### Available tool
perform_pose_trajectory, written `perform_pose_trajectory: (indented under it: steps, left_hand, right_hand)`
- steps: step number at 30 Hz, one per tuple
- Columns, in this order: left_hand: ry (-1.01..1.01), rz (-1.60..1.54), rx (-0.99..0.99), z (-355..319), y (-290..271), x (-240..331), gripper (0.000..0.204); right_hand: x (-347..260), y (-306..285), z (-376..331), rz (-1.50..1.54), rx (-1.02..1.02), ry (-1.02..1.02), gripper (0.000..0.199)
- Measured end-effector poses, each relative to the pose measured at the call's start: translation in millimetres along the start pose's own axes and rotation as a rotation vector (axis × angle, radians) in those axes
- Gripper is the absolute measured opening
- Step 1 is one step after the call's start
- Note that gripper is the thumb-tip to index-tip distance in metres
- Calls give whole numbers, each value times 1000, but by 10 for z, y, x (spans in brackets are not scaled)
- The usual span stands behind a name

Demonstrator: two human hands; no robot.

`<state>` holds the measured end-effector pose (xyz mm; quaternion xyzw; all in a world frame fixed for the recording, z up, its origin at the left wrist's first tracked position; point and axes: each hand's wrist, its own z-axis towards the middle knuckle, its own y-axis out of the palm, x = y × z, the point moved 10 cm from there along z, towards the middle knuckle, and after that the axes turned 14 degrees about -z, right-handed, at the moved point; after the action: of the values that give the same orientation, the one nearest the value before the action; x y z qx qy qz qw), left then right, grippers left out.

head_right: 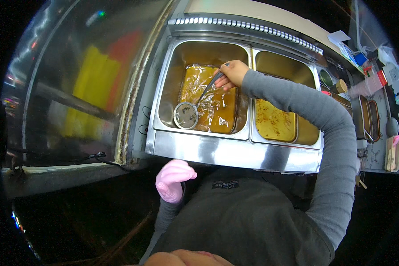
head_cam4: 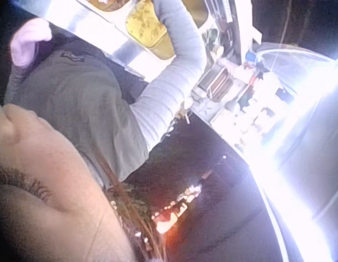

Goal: The person assembles a street food wrap by adding seasoned meat, lettuce, and fried items into a paper cone, then hands it to a customer. The person then uses a strainer to skim oil from a deep fryer.

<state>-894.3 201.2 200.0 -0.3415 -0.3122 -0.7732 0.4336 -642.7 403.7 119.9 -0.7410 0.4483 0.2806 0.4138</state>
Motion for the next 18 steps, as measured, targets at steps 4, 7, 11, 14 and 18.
perform_pose_trajectory:
  steps: [4,7,11,14,18]
  left_hand:
    - [86,255,-449,827,553,178,44]
    - [467,438,-466,1582,1119,92,38]
    - [-88,836,-911,2208,1806,-984,38]
    - [-242,843,-868,2326,1935,-1203,52]
    - [-209,728,-916,2216,2078,-1100,51]
  right_hand:
    - [28,-77,-18,45,-20,-132,34]
    - [7,-187,-118,-441,75,-412,29]
    - [-167,-266,-414,-661,262,-600,27]
    - [-21,-375,-691,-634,178,-294,26]
    - [-227,-371,-966,-734,220,-287,25]
